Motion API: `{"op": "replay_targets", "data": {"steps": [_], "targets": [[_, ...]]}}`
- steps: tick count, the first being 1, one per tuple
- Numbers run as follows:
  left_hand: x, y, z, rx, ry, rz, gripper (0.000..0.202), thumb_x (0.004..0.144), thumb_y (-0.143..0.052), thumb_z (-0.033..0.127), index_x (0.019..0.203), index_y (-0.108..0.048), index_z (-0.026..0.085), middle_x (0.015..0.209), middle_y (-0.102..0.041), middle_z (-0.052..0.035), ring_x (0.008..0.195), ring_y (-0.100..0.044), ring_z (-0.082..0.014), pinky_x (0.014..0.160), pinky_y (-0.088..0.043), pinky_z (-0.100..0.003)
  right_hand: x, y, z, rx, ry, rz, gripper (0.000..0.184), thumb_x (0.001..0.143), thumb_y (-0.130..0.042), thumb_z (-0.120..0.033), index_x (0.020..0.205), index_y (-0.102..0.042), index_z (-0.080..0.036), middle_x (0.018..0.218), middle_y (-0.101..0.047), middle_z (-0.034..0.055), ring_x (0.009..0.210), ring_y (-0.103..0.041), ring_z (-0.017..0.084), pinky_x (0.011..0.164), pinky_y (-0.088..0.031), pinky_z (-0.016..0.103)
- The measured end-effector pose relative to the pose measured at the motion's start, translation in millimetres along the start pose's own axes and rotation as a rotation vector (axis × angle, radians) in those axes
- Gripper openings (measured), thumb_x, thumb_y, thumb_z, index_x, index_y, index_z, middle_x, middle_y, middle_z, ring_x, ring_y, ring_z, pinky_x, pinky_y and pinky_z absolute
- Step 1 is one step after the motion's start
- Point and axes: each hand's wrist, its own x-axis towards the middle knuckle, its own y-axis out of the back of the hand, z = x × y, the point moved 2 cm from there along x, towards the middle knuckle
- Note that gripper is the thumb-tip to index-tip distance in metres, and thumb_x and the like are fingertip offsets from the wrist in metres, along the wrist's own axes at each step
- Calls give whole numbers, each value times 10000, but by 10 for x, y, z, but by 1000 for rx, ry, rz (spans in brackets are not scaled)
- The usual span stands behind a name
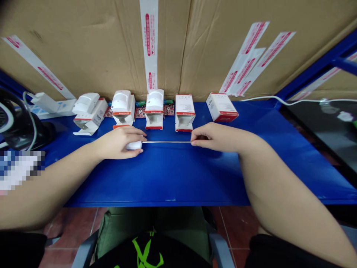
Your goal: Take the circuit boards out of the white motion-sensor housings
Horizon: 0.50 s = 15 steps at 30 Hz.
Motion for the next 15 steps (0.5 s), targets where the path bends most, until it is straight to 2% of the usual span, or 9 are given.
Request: {"op": "replay_targets", "data": {"steps": [5, 8, 11, 15], "targets": [[1, -3, -9, -16, 18, -4, 285, 1005, -646, 332, 1167, -805, 161, 1232, -826, -149, 1150, -806, -290, 1050, -665, -458, -24, -75, -34, -1, -29, 41, 452, 913, -606, -700, 807, -562, -263, 710, -697, 22, 629, -615, 197, 616, -443, 335], [0, -5, -10, -17, 20, -2, 281, 1005, -647, 332, 1160, -807, 160, 1230, -826, -149, 1149, -807, -289, 1052, -663, -454, -25, -86, -43, -38, -18, 56, 434, 912, -599, -682, 830, -627, -257, 723, -702, 25, 631, -602, 198, 617, -430, 340], [-3, -5, -8, -18, 11, 3, 291, 1013, -637, 336, 1151, -806, 144, 1225, -824, -161, 1145, -808, -296, 1052, -663, -457, -20, -85, -31, -55, -5, 10, 453, 926, -566, -660, 852, -720, -240, 765, -741, 48, 670, -633, 212, 649, -453, 355], [-4, -4, -8, -25, 10, 3, 289, 1014, -638, 340, 1148, -806, 146, 1227, -824, -161, 1140, -808, -295, 1047, -664, -459, -9, -79, -26, -87, 33, -6, 447, 939, -551, -645, 790, -689, -247, 751, -731, 48, 676, -634, 215, 660, -447, 355]]}}
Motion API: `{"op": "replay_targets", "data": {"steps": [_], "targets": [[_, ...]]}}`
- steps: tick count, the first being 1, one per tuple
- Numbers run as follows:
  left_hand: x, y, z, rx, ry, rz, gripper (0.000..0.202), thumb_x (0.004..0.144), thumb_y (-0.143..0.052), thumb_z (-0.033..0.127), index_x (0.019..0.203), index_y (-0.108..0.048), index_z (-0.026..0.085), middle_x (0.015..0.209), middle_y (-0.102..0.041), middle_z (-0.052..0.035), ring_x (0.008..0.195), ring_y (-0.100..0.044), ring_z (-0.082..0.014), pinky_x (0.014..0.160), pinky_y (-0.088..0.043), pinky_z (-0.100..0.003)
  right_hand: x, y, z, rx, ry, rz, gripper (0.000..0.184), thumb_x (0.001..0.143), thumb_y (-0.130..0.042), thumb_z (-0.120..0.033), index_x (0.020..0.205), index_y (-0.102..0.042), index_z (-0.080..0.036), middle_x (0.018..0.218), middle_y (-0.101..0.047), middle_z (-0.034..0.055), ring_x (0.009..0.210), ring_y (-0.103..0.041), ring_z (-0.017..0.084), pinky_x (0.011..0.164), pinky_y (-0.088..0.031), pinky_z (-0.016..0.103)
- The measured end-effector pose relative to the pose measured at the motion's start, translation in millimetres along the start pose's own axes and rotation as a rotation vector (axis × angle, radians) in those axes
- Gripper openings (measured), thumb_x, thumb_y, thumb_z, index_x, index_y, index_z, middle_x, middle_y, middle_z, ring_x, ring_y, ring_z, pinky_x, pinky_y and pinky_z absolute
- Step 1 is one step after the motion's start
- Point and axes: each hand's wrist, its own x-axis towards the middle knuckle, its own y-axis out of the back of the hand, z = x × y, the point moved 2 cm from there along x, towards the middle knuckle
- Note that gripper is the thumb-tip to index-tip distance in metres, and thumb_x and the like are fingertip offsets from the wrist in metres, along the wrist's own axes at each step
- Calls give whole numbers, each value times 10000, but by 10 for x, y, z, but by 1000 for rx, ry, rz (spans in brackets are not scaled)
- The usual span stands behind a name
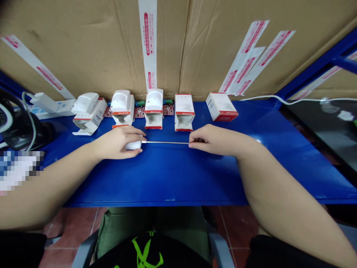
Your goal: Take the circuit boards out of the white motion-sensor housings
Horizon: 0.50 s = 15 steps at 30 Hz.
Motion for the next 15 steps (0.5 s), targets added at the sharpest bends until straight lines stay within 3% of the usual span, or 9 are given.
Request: {"op": "replay_targets", "data": {"steps": [6, 10, 15], "targets": [[4, 9, 5, 29, 26, -33, 272, 990, -672, 314, 1175, -811, 170, 1236, -821, -147, 1139, -805, -287, 1048, -659, -451, 7, -29, -73, -32, -37, 83, 399, 950, -562, -642, 800, -496, -278, 620, -612, -6, 578, -533, 193, 592, -357, 324], [-3, 26, 23, 39, 40, -35, 286, 997, -673, 336, 1193, -807, 175, 1223, -822, -144, 1111, -810, -291, 1029, -662, -451, -31, -29, -74, -80, -36, 121, 441, 950, -545, -684, 782, -476, -282, 600, -537, -14, 547, -464, 185, 576, -317, 332], [-9, 35, 32, 6, 36, -6, 287, 1000, -645, 327, 1173, -795, 154, 1215, -827, -149, 1124, -808, -290, 1029, -660, -443, -59, -24, 26, -34, -44, 80, 521, 941, -524, -753, 744, -467, -274, 634, -554, 0, 583, -479, 186, 578, -359, 330]]}}
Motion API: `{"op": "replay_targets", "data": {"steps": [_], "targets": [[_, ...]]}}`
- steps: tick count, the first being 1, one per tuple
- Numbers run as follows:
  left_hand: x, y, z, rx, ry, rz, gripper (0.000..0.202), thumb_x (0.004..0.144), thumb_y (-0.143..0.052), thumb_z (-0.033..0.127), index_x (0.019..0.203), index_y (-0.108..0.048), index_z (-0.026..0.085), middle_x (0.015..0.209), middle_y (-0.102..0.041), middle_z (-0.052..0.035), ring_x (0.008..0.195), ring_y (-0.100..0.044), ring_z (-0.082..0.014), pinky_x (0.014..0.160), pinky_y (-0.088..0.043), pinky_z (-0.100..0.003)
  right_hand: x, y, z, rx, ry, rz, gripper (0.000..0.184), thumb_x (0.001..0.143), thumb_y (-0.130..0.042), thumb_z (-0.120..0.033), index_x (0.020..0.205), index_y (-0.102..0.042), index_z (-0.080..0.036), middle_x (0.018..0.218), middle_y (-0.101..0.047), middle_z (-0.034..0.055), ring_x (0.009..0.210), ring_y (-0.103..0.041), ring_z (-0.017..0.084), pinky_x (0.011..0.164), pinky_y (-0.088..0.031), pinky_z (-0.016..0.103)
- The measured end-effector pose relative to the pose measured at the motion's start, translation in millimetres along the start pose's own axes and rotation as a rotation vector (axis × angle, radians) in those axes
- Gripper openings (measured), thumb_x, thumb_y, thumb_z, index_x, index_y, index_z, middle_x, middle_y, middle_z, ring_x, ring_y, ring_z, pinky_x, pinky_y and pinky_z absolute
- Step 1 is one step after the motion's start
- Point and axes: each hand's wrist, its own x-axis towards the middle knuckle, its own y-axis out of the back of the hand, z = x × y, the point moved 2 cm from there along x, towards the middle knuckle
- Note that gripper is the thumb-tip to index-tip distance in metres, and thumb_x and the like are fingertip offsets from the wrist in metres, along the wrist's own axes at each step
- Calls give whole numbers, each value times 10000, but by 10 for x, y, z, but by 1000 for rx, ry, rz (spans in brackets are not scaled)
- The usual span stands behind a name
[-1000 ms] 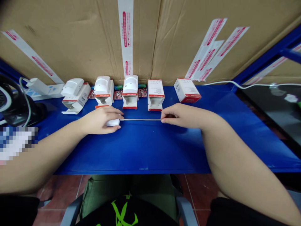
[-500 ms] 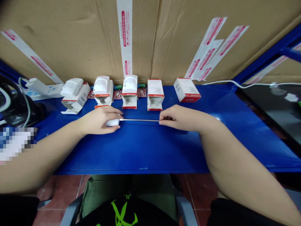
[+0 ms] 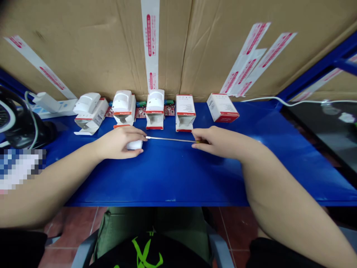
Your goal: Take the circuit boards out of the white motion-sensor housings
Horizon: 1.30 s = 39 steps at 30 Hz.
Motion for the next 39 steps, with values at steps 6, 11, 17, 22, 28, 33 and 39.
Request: {"op": "replay_targets", "data": {"steps": [6, 11, 17, 22, 28, 33, 39], "targets": [[4, -5, -5, -20, 11, 20, 266, 985, -635, 345, 1124, -752, 150, 1155, -824, -144, 1050, -813, -289, 963, -664, -430, 22, -21, 19, 9, -12, -21, 562, 929, -520, -797, 733, -460, -273, 651, -558, 4, 599, -479, 188, 577, -372, 332], [2, -17, -4, 2, 80, 21, 232, 950, -651, 375, 1073, -694, 182, 1030, -809, -96, 919, -795, -275, 862, -645, -401, 16, -34, 5, 30, -4, -32, 560, 932, -520, -794, 735, -453, -273, 639, -519, -9, 593, -451, 179, 575, -360, 328], [-12, -8, 15, 44, 142, 12, 344, 942, -671, 385, 1214, -677, 176, 1039, -805, -99, 923, -793, -284, 852, -637, -398, 39, -62, 11, 13, 6, -29, 513, 930, -521, -733, 725, -428, -272, 628, -476, -25, 577, -409, 167, 556, -351, 317], [2, -6, 11, -4, 33, 18, 290, 983, -629, 350, 1199, -706, 172, 1183, -813, -123, 1048, -803, -284, 960, -640, -415, 49, -72, -30, 1, 22, -43, 479, 942, -508, -700, 731, -435, -276, 597, -442, -36, 554, -392, 167, 546, -339, 316], [14, -22, -1, -10, -2, 32, 262, 998, -612, 349, 1135, -730, 160, 1156, -817, -135, 1023, -811, -288, 934, -655, -425, 80, -84, -27, -6, 26, -29, 453, 943, -517, -667, 730, -431, -277, 588, -451, -35, 546, -396, 167, 549, -340, 319], [10, -28, 3, 16, 12, 32, 250, 985, -620, 354, 1112, -732, 170, 1155, -819, -129, 1022, -813, -292, 926, -659, -423, 77, -85, -18, -17, 6, -11, 410, 926, -549, -636, 751, -460, -275, 571, -484, -36, 536, -428, 166, 543, -349, 315], [13, -47, -4, 37, 26, 35, 240, 975, -615, 364, 1089, -729, 186, 1125, -821, -110, 972, -812, -281, 879, -660, -413, 44, -41, -22, -16, -18, -40, 426, 961, -491, -617, 783, -624, -254, 712, -695, 38, 635, -617, 208, 638, -467, 355]]}}
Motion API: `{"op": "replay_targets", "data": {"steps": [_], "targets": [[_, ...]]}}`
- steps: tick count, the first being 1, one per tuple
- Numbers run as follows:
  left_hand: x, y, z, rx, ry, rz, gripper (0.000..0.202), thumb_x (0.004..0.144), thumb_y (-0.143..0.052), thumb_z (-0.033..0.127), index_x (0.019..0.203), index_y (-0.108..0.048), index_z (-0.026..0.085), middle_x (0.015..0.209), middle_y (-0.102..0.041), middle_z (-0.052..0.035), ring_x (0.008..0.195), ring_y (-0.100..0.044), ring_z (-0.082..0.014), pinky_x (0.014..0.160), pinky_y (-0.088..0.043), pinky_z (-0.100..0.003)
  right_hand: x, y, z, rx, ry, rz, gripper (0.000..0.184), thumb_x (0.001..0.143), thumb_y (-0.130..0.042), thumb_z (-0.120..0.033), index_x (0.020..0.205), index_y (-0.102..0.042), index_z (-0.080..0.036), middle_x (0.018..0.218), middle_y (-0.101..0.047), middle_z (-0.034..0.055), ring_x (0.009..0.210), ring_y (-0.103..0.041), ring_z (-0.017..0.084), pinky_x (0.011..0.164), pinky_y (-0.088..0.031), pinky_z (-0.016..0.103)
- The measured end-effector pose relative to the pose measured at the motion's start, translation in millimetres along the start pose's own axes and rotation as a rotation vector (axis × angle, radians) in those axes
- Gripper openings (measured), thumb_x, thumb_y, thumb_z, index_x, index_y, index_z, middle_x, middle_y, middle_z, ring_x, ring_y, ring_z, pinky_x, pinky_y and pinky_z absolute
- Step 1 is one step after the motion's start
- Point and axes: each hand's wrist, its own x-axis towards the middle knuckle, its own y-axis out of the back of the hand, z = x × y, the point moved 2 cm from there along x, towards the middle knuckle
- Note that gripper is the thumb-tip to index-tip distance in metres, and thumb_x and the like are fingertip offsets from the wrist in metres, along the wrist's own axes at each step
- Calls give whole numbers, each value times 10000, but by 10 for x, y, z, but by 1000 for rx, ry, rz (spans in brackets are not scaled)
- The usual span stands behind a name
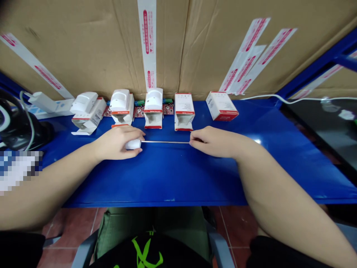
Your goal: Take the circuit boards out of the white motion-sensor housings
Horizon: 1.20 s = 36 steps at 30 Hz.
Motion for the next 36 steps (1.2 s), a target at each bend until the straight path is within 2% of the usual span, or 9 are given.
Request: {"op": "replay_targets", "data": {"steps": [3, 7, 11, 19, 30, 36], "targets": [[2, -4, 0, 7, -8, 6, 243, 974, -608, 363, 1081, -728, 181, 1127, -822, -114, 962, -812, -288, 870, -660, -423, -6, 27, 12, -19, 43, 6, 436, 977, -457, -593, 802, -659, -248, 762, -730, 58, 675, -655, 223, 678, -489, 369], [1, 1, 3, 7, -3, 4, 241, 968, -611, 357, 1081, -728, 179, 1129, -824, -118, 966, -812, -293, 875, -658, -426, -18, 41, 29, -42, 67, 93, 361, 960, -496, -572, 855, -623, -251, 737, -707, 47, 628, -623, 209, 628, -458, 347], [0, 8, 5, 4, 16, -12, 234, 958, -621, 354, 1077, -732, 185, 1147, -827, -113, 986, -815, -294, 890, -656, -423, -40, 36, 15, -13, 99, 133, 333, 955, -539, -556, 825, -599, -256, 722, -690, 39, 613, -590, 194, 603, -440, 334], [0, 9, 1, 1, 27, -19, 255, 950, -630, 359, 1092, -747, 183, 1173, -829, -113, 1018, -815, -296, 911, -656, -423, 3, 11, 51, 18, 114, 184, 274, 906, -589, -509, 850, -677, -256, 684, -639, 8, 594, -540, 174, 571, -404, 318], [-15, 3, 5, 21, 52, -15, 287, 931, -656, 369, 1138, -747, 193, 1182, -831, -102, 1025, -815, -293, 903, -660, -424, -8, 30, 89, 79, 108, 178, 358, 909, -650, -599, 794, -637, -260, 686, -626, 8, 594, -513, 171, 560, -395, 319], [-11, 15, 23, 31, 38, -23, 256, 951, -638, 365, 1107, -747, 193, 1201, -825, -108, 1036, -812, -296, 905, -654, -421, 23, 12, 98, 77, 129, 182, 331, 900, -642, -568, 797, -640, -253, 712, -639, 19, 612, -534, 174, 581, -413, 317]]}}
